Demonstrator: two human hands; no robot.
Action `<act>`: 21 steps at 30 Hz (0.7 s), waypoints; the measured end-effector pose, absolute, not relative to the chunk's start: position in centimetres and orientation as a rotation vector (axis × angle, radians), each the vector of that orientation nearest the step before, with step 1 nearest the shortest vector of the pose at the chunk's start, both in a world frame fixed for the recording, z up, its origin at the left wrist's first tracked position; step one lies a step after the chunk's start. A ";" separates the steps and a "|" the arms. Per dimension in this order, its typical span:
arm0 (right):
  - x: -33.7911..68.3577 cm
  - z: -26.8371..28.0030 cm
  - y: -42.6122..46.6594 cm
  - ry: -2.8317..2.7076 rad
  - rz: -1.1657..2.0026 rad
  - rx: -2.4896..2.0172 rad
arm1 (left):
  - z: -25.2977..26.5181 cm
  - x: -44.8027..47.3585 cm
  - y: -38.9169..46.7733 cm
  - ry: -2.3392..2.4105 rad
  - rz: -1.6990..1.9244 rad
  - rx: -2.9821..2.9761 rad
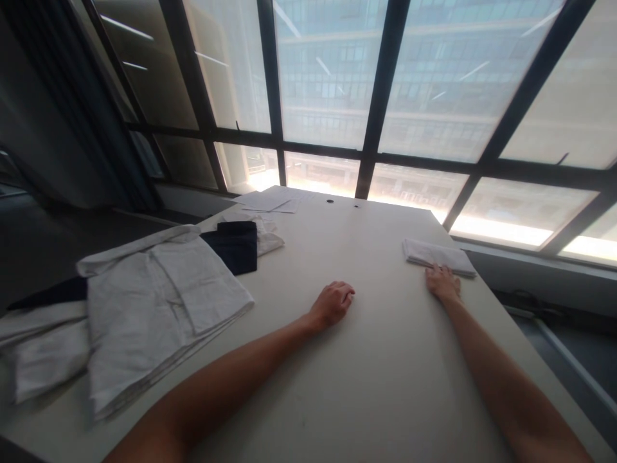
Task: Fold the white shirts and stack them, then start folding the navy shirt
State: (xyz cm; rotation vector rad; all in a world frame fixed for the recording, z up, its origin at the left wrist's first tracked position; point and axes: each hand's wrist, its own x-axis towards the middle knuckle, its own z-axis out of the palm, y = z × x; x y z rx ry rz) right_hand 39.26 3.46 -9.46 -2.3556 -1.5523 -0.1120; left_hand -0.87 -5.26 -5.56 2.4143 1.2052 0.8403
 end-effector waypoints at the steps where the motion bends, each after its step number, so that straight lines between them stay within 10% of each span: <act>1: 39.3 -9.4 3.4 -1.550 -0.114 -2.361 | -5.7 -0.8 -5.3 1.188 0.810 2.443; 21: 19.8 -7.0 0.3 -2.082 0.064 -1.991 | -6.5 -0.2 -5.3 1.289 0.566 2.541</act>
